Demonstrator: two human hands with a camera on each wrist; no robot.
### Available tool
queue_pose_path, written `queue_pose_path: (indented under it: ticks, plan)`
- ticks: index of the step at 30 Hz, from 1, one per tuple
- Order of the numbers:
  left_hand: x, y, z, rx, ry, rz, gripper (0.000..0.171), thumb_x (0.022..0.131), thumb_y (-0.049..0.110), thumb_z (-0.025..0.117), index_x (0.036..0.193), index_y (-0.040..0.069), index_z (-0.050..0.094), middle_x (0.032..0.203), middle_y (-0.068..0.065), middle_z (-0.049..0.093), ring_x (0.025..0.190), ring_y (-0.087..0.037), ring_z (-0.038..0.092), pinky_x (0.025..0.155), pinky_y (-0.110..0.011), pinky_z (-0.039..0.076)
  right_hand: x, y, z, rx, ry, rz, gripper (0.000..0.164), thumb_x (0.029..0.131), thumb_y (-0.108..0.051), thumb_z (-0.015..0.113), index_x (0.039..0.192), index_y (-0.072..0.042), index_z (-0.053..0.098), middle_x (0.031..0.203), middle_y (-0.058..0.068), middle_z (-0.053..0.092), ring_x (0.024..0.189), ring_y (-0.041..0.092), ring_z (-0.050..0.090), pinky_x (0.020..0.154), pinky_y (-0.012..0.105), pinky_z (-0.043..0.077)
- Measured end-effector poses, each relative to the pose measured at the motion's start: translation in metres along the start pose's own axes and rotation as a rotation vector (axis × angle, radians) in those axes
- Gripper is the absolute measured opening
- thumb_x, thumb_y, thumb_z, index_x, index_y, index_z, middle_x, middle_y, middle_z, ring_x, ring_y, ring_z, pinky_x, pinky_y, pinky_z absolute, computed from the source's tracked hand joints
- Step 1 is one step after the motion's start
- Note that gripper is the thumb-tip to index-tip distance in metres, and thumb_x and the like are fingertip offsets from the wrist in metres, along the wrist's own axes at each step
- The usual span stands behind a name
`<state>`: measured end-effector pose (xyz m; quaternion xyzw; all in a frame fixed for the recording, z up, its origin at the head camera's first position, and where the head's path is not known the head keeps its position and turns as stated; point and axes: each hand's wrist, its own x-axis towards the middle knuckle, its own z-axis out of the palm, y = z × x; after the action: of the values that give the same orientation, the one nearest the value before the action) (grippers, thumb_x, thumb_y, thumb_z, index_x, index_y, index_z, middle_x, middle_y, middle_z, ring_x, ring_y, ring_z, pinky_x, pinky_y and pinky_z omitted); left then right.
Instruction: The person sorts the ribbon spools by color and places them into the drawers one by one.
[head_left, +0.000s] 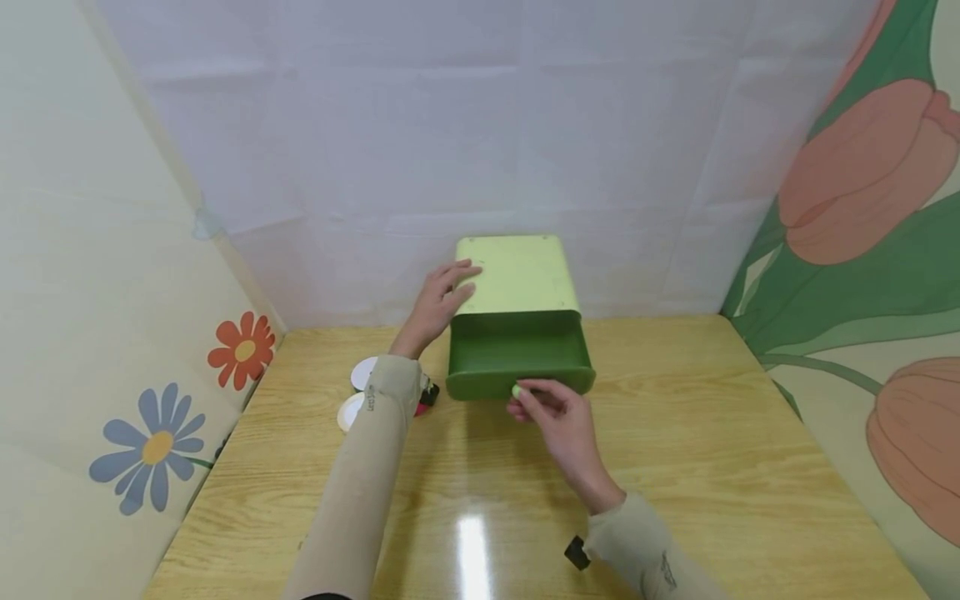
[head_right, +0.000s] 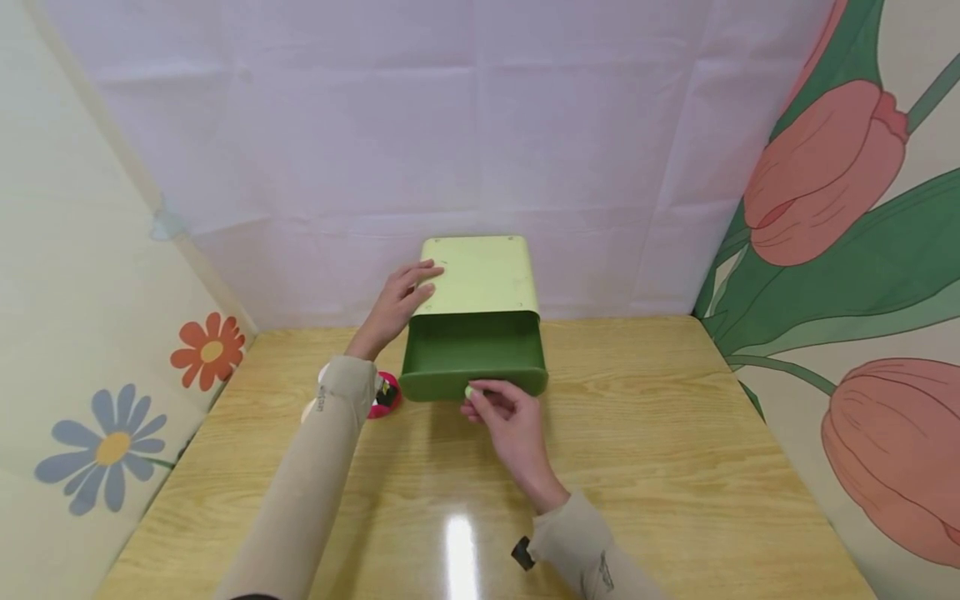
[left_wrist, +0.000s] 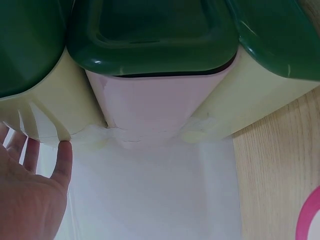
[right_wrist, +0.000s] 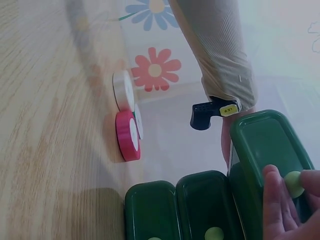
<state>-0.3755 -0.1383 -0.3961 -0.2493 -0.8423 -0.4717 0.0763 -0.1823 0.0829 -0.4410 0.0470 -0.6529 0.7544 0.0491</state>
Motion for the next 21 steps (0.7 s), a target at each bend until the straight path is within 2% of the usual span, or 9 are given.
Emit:
queue_pose_path:
  ticks: [11,18,21]
  plan:
    - [-0.002,0.001,0.0,-0.002,-0.003,-0.004,0.048,0.108,0.046,0.05,0.149,0.023,0.057,0.166,0.003,0.037,0.154,-0.025,0.027,0.122,-0.057,0.031,-0.01,0.001,-0.001,-0.006,-0.002,-0.021,0.02,0.097,-0.003,0.069,0.116,0.003,0.072,0.109,0.035,0.071,0.086,0.021,0.078,0.081,0.036,0.065]
    - [-0.001,0.002,0.0,0.003,0.002,-0.01,0.047,0.108,0.045,0.05,0.149,0.023,0.057,0.166,0.003,0.037,0.154,-0.025,0.027,0.121,-0.057,0.031,-0.014,0.002,-0.002,-0.019,-0.002,-0.04,0.019,0.097,-0.003,0.07,0.115,0.003,0.072,0.101,0.023,0.077,0.085,0.022,0.078,0.079,0.037,0.065]
    - [-0.001,0.001,0.0,0.001,0.003,-0.011,0.047,0.108,0.045,0.05,0.149,0.023,0.057,0.165,0.003,0.037,0.154,-0.025,0.027,0.121,-0.057,0.031,-0.015,0.002,-0.002,-0.011,-0.001,-0.045,0.019,0.097,-0.002,0.07,0.115,0.004,0.072,0.1,0.022,0.077,0.084,0.021,0.078,0.08,0.038,0.065]
